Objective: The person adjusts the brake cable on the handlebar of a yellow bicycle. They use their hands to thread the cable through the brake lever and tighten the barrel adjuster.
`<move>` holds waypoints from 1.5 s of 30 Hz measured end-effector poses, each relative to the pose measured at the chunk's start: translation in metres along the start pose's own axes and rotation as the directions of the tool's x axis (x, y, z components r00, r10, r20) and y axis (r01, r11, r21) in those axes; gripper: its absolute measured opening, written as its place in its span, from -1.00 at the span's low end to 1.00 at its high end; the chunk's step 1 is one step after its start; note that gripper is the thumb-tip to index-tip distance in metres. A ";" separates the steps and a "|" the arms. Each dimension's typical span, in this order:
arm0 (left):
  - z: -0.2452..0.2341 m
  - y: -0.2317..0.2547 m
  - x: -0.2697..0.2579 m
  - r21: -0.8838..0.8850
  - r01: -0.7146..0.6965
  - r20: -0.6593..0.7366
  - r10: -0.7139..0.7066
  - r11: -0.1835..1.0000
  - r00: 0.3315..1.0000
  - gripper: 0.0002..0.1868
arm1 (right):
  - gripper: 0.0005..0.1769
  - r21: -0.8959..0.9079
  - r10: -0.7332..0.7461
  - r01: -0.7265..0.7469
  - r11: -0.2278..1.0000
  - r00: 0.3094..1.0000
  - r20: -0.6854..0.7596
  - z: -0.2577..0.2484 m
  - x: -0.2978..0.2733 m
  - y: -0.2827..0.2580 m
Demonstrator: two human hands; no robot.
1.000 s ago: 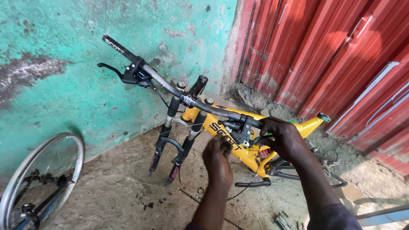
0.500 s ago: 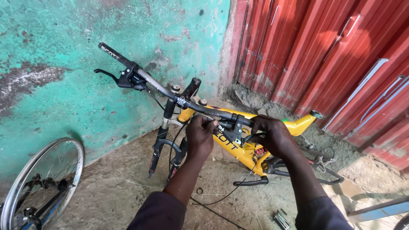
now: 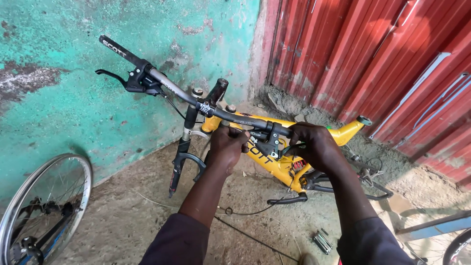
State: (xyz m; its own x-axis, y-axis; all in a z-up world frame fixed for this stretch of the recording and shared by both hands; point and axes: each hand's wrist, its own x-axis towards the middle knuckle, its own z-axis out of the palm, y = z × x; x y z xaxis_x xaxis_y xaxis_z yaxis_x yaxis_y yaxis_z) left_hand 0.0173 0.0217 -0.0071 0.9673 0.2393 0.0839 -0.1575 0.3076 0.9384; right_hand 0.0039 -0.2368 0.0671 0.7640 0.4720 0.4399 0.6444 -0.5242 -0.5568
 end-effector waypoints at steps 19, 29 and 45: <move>-0.007 0.035 -0.011 0.496 -0.185 -0.060 0.246 0.848 0.967 -0.86 | -0.74 -0.018 -0.010 0.009 1.000 1.000 -0.017 0.002 0.007 -0.028; -0.011 0.042 -0.039 0.170 -0.024 0.004 0.024 0.985 1.000 -0.76 | -0.52 -0.110 0.053 -0.054 0.993 0.999 -0.014 0.002 0.010 -0.043; 0.024 -0.027 -0.071 -0.520 0.299 0.196 -0.229 0.800 0.953 -0.82 | -0.38 -0.151 0.207 -0.204 0.967 0.978 0.007 0.004 0.016 -0.034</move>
State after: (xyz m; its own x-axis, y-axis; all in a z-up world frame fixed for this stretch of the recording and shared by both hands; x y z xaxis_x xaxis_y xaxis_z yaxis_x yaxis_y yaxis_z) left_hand -0.0428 -0.0259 -0.0306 0.9973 -0.0228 -0.0691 0.0600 0.7965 0.6016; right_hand -0.0059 -0.2092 0.0904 0.8806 0.3580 0.3105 0.4727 -0.7102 -0.5217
